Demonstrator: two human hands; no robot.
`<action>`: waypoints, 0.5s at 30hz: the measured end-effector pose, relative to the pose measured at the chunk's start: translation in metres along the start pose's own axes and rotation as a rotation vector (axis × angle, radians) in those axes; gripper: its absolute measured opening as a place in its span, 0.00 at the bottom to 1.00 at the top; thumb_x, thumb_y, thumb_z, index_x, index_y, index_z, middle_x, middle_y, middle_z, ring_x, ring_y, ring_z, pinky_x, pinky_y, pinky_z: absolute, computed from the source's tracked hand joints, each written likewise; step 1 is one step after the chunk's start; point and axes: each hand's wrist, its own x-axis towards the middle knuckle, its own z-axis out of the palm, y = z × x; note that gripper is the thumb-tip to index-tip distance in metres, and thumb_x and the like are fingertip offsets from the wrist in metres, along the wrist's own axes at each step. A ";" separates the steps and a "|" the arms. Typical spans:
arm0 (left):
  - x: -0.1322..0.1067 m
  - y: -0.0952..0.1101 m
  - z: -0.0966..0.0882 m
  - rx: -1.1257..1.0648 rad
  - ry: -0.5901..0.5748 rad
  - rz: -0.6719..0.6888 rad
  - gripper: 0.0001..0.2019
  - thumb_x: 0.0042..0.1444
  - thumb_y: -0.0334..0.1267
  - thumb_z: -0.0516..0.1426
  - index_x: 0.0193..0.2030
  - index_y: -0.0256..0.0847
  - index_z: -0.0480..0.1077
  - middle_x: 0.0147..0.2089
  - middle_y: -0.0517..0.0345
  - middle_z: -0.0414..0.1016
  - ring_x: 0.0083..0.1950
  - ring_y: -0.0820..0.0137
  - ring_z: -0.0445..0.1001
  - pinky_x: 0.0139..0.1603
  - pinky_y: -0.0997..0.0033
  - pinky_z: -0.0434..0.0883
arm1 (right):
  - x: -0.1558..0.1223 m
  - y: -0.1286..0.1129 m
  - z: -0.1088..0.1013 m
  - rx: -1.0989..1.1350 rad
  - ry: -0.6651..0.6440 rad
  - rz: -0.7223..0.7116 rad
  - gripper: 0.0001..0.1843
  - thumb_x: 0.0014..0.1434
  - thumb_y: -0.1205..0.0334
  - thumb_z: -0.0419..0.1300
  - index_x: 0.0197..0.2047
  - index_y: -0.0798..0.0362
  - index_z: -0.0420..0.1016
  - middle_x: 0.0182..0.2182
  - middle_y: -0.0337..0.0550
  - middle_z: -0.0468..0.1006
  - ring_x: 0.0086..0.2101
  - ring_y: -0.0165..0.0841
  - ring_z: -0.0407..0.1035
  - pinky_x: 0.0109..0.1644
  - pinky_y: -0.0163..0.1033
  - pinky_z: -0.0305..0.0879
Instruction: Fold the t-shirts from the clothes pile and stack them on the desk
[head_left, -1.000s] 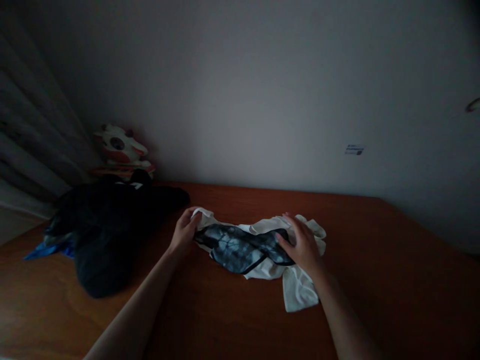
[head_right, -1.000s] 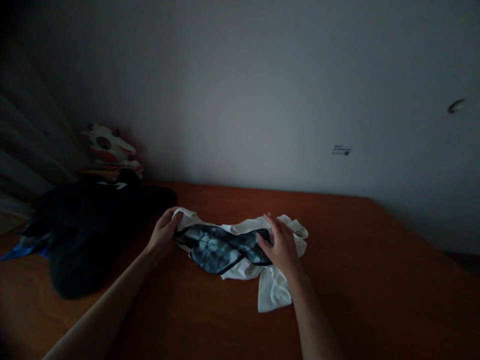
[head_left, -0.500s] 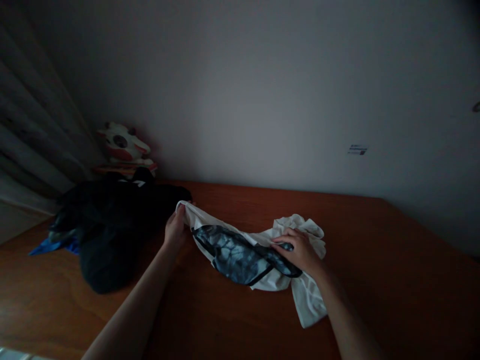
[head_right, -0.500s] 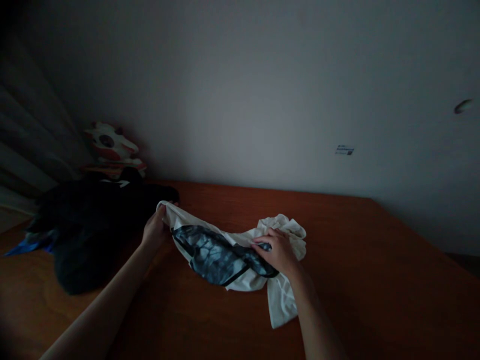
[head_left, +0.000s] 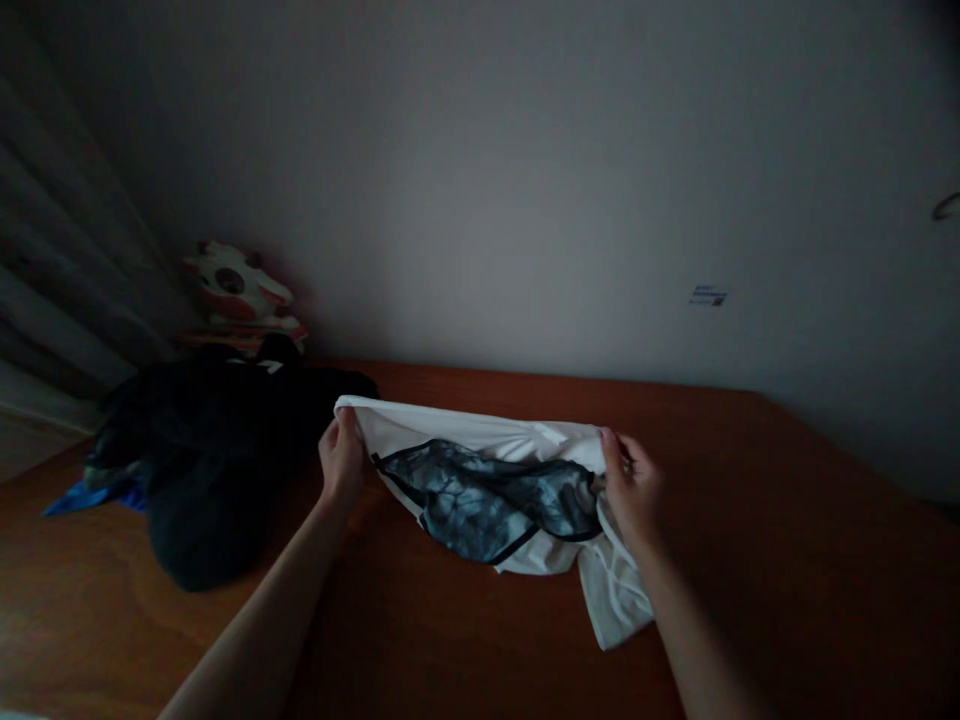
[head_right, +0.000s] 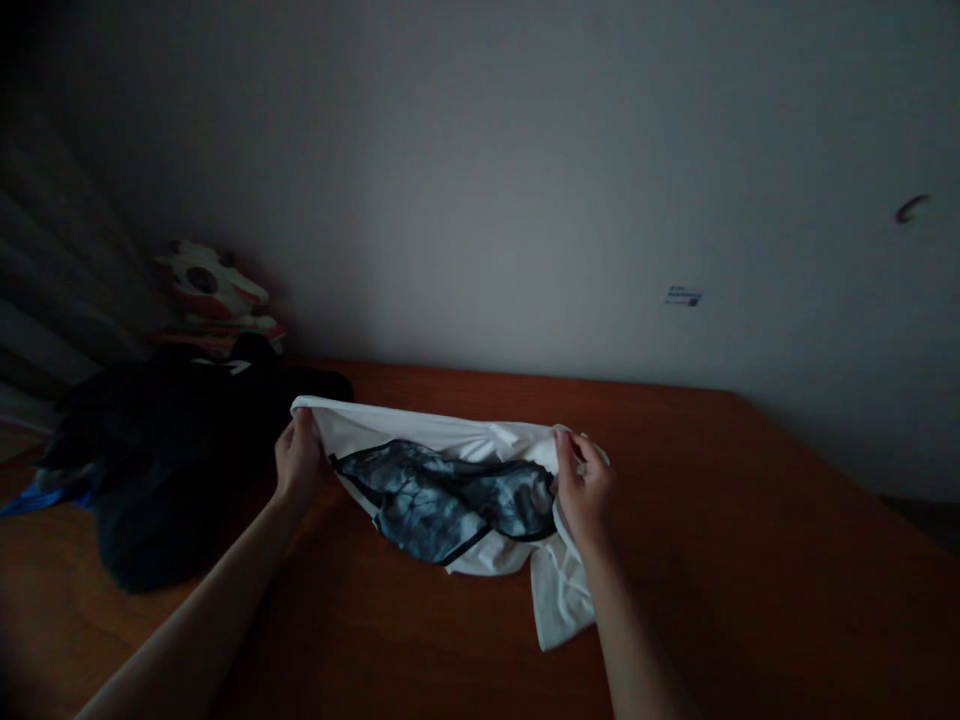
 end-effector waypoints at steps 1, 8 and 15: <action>-0.001 0.000 -0.001 0.027 -0.009 0.020 0.29 0.47 0.68 0.61 0.24 0.42 0.60 0.20 0.69 0.55 0.20 0.79 0.53 0.17 0.78 0.52 | 0.000 -0.001 -0.001 0.024 0.035 0.066 0.27 0.61 0.35 0.60 0.36 0.54 0.78 0.31 0.43 0.79 0.32 0.35 0.71 0.37 0.37 0.65; -0.003 0.001 -0.003 0.133 -0.059 0.041 0.26 0.50 0.64 0.58 0.22 0.42 0.60 0.20 0.67 0.55 0.21 0.77 0.53 0.19 0.77 0.52 | 0.004 -0.004 0.002 0.226 0.128 0.402 0.33 0.53 0.28 0.62 0.27 0.53 0.72 0.20 0.33 0.69 0.23 0.29 0.61 0.26 0.34 0.57; -0.008 0.003 -0.004 0.598 -0.309 0.263 0.28 0.57 0.67 0.48 0.22 0.43 0.60 0.21 0.61 0.60 0.24 0.70 0.60 0.24 0.72 0.59 | 0.013 0.011 -0.004 0.362 0.285 0.409 0.29 0.56 0.29 0.58 0.29 0.49 0.67 0.23 0.35 0.68 0.26 0.33 0.66 0.28 0.37 0.61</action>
